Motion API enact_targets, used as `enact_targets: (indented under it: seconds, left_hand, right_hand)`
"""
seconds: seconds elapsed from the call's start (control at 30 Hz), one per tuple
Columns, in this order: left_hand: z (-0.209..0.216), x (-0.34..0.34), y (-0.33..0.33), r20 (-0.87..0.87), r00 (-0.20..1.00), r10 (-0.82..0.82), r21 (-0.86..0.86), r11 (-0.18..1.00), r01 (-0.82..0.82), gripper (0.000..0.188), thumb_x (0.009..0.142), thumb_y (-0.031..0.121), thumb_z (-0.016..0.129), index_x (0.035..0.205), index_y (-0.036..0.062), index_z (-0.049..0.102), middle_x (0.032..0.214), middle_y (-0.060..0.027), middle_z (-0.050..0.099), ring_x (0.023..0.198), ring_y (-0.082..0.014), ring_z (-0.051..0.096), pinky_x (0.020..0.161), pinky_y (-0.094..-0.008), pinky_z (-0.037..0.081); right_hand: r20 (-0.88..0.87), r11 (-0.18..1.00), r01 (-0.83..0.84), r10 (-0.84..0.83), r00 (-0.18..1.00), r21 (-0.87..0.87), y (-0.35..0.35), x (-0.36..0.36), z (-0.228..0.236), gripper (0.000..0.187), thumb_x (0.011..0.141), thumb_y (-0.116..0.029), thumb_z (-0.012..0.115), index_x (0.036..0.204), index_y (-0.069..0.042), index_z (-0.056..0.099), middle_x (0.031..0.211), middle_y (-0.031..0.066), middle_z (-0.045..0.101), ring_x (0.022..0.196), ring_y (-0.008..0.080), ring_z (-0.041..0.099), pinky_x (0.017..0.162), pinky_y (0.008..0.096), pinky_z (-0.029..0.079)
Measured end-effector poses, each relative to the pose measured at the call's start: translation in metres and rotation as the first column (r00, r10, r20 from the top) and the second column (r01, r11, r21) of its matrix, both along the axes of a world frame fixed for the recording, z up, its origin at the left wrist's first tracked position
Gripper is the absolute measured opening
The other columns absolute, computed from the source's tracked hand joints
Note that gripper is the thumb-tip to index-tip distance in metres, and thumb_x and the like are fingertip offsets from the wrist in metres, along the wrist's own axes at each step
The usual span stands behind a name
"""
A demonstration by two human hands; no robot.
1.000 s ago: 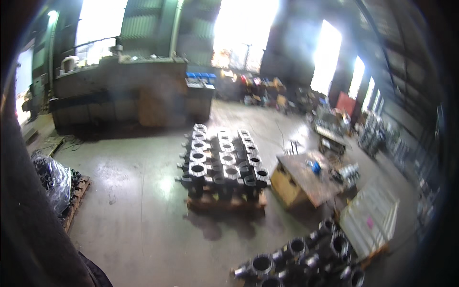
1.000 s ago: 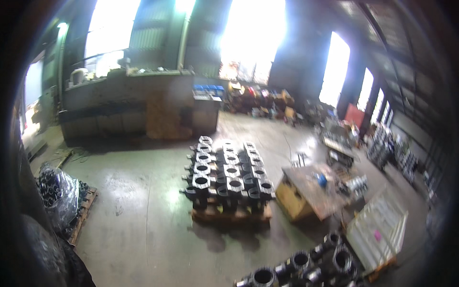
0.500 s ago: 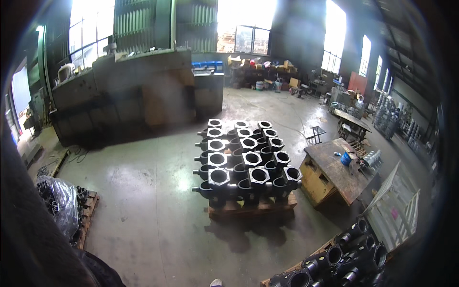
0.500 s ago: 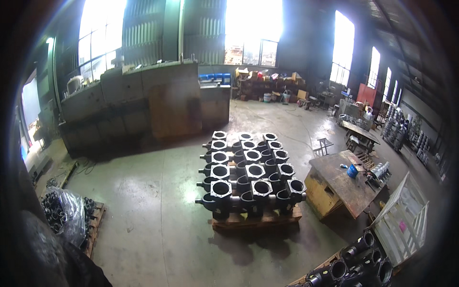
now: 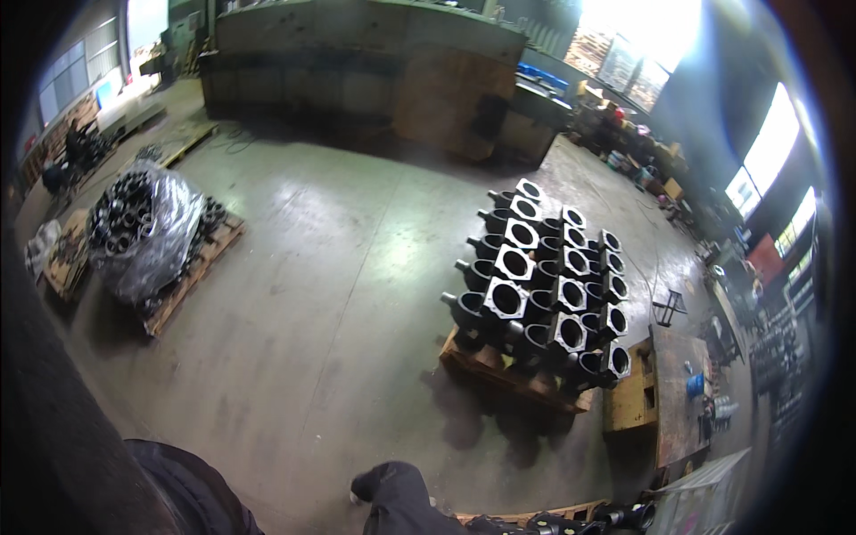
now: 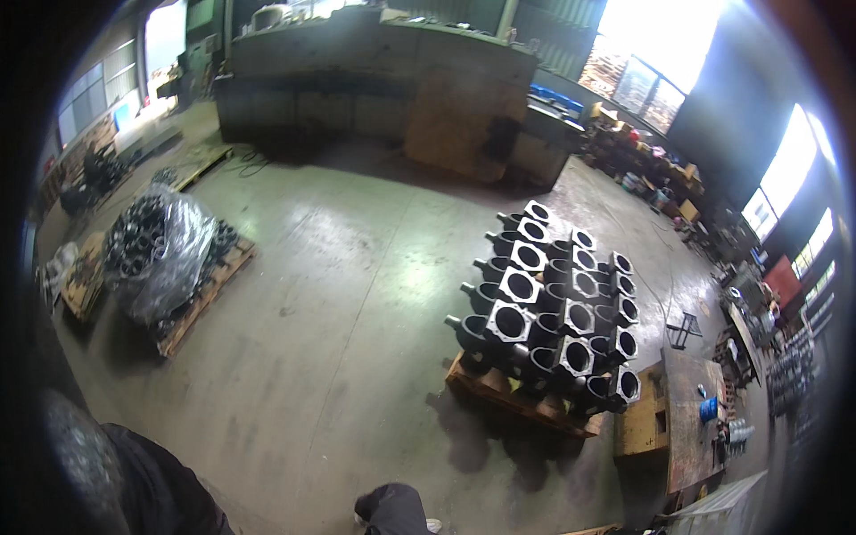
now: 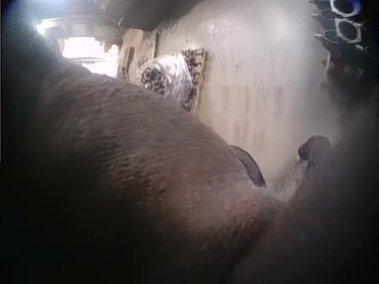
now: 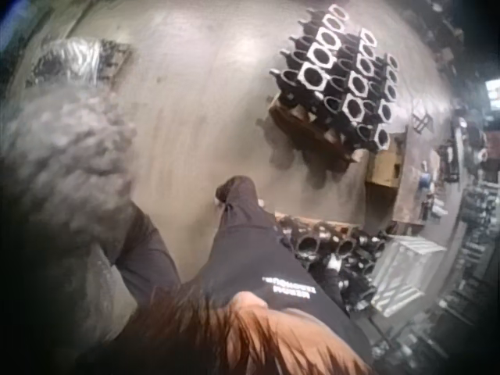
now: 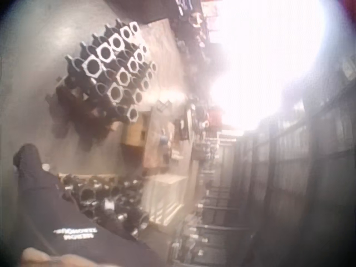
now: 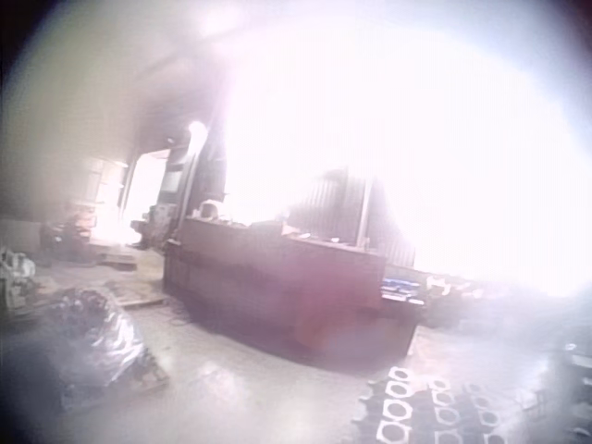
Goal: The person applies a yellow paste to a black metal manifold using a small spatula, then places the manifold on a pallet with other similar parts. The person then cleans the spatula with a white cloth.
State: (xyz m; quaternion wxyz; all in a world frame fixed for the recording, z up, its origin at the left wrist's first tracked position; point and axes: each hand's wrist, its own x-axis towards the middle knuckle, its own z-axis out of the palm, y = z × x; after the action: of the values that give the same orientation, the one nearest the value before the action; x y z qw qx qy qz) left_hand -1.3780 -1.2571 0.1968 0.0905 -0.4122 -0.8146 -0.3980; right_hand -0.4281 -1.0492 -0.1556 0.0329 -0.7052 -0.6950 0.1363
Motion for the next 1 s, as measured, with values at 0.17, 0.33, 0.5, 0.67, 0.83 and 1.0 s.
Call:
enact_targets:
  seconds: [0.17, 0.33, 0.5, 0.67, 0.83, 1.0]
  left_hand:
    - [-0.011, -0.040, -0.030, 0.028, 0.993, 0.113, 0.015, 0.993, -0.113, 0.065, 0.093, 0.015, 0.071, 0.150, 0.0005, 0.042, 0.154, -0.0166, 0.043, 0.139, -0.0289, 0.046, 0.117, -0.0419, 0.035]
    - [-0.032, -0.110, -0.047, 0.080, 0.978, 0.192, -0.007, 0.981, -0.193, 0.065, 0.093, 0.014, 0.071, 0.150, 0.0007, 0.042, 0.154, -0.0164, 0.043, 0.138, -0.0287, 0.047, 0.117, -0.0418, 0.036]
    - [-0.039, -0.175, -0.055, 0.138, 0.968, 0.210, -0.056, 0.977, -0.204, 0.065, 0.093, 0.013, 0.071, 0.150, 0.0009, 0.042, 0.154, -0.0161, 0.042, 0.138, -0.0285, 0.047, 0.116, -0.0417, 0.037]
    - [-0.037, -0.212, -0.047, 0.161, 0.968, 0.193, -0.060, 0.981, -0.185, 0.064, 0.093, 0.012, 0.070, 0.150, 0.0011, 0.042, 0.155, -0.0159, 0.042, 0.138, -0.0284, 0.048, 0.116, -0.0417, 0.037]
    - [-0.021, -0.228, -0.025, 0.121, 0.979, 0.162, -0.034, 0.987, -0.159, 0.064, 0.093, 0.011, 0.070, 0.150, 0.0013, 0.042, 0.155, -0.0156, 0.042, 0.137, -0.0282, 0.048, 0.115, -0.0416, 0.038]
    - [0.033, -0.248, 0.027, -0.047, 0.999, 0.007, 0.056, 0.998, -0.005, 0.064, 0.094, 0.011, 0.070, 0.150, 0.0016, 0.042, 0.155, -0.0154, 0.041, 0.137, -0.0280, 0.049, 0.115, -0.0415, 0.039]
  right_hand:
    - [-0.029, 0.996, 0.052, -0.050, 0.998, 0.072, 0.136, -0.094, 0.033, 0.040, 0.093, -0.034, 0.063, 0.120, -0.004, 0.067, 0.119, 0.0228, 0.065, 0.108, 0.0352, 0.061, 0.099, 0.0426, 0.048]
    - [-0.370, 0.998, 0.049, -0.062, 0.927, -0.044, 0.131, -0.323, 0.095, 0.061, 0.095, -0.025, 0.068, 0.145, 0.000, 0.045, 0.129, 0.0161, 0.060, 0.113, 0.0300, 0.059, 0.099, 0.0398, 0.048]
    - [-0.017, 0.947, 0.127, -0.138, 0.990, -0.294, 0.075, -0.543, 0.193, 0.075, 0.091, -0.034, 0.072, 0.150, -0.001, 0.041, 0.140, 0.0270, 0.056, 0.126, 0.0368, 0.056, 0.107, 0.0421, 0.045]
    - [-0.044, 0.905, 0.247, -0.279, 0.959, -0.347, 0.066, -0.571, 0.212, 0.073, 0.091, -0.034, 0.070, 0.151, -0.003, 0.041, 0.137, 0.0268, 0.058, 0.123, 0.0381, 0.058, 0.105, 0.0436, 0.047]
    - [0.020, 0.988, 0.112, -0.111, 0.994, -0.110, 0.059, -0.484, 0.140, 0.069, 0.090, -0.032, 0.071, 0.146, -0.002, 0.045, 0.131, 0.0248, 0.061, 0.117, 0.0371, 0.060, 0.100, 0.0435, 0.049]
    - [-0.241, 0.991, 0.082, -0.106, 0.965, -0.107, 0.018, -0.425, 0.087, 0.075, 0.094, -0.029, 0.068, 0.154, -0.003, 0.031, 0.128, 0.0200, 0.060, 0.114, 0.0355, 0.061, 0.098, 0.0400, 0.050]
